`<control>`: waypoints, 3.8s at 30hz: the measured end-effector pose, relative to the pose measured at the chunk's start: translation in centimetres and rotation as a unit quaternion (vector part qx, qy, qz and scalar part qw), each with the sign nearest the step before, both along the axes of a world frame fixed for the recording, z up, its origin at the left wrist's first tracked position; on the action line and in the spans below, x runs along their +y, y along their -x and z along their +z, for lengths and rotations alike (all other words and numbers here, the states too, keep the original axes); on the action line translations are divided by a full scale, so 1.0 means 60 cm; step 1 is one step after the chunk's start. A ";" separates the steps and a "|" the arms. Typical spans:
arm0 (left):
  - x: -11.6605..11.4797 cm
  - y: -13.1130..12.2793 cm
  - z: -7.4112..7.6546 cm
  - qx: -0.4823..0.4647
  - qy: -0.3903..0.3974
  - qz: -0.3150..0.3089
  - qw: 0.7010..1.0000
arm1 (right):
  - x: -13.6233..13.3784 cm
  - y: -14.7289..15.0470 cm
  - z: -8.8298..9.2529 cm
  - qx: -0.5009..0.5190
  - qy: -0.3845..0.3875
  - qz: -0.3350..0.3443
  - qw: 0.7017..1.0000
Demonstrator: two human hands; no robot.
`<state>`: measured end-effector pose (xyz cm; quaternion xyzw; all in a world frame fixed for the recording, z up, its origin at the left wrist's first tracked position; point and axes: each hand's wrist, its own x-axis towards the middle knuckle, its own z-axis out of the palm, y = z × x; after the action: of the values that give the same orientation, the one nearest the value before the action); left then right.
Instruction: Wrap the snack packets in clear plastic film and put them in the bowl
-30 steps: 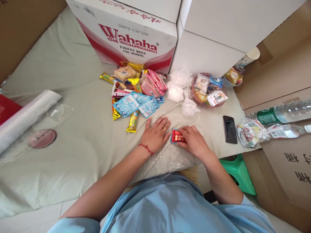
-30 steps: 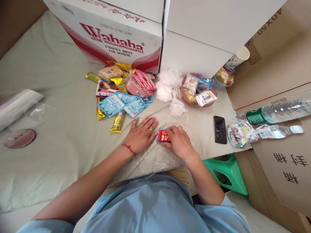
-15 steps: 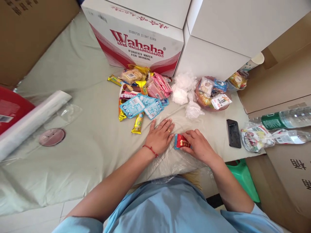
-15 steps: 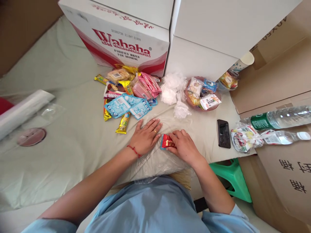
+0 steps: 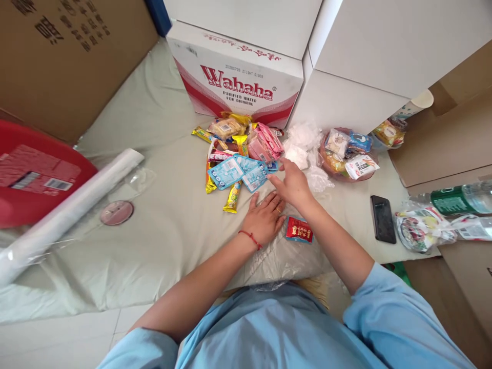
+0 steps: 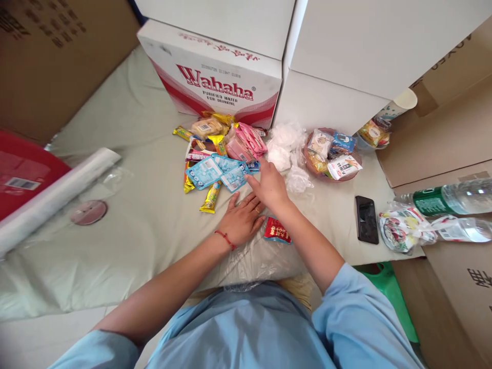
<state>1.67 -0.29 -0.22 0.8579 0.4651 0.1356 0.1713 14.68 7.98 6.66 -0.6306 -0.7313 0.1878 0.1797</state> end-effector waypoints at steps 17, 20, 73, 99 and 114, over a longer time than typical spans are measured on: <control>-0.003 0.001 0.001 -0.006 -0.009 0.013 1.000 | -0.138 -0.177 0.050 0.390 0.177 -0.136 0.894; -0.003 0.001 0.001 -0.003 -0.018 0.008 1.000 | -0.187 -0.194 0.025 0.365 0.246 -0.107 0.892; 0.009 0.126 0.062 -0.127 0.148 0.270 0.943 | -0.192 -0.290 -0.036 0.123 0.154 0.000 0.980; -0.090 -0.049 0.003 0.041 -0.098 -0.033 0.994 | -0.005 -0.163 -0.014 -0.118 0.092 0.198 0.969; -0.090 -0.053 0.000 0.033 -0.138 -0.045 0.989 | -0.051 -0.172 0.044 -0.097 0.084 0.281 0.951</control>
<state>4.85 -5.68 -0.22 0.8975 0.4078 0.1625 0.0419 24.97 4.94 9.32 -0.4275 -0.8744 0.2293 -0.0061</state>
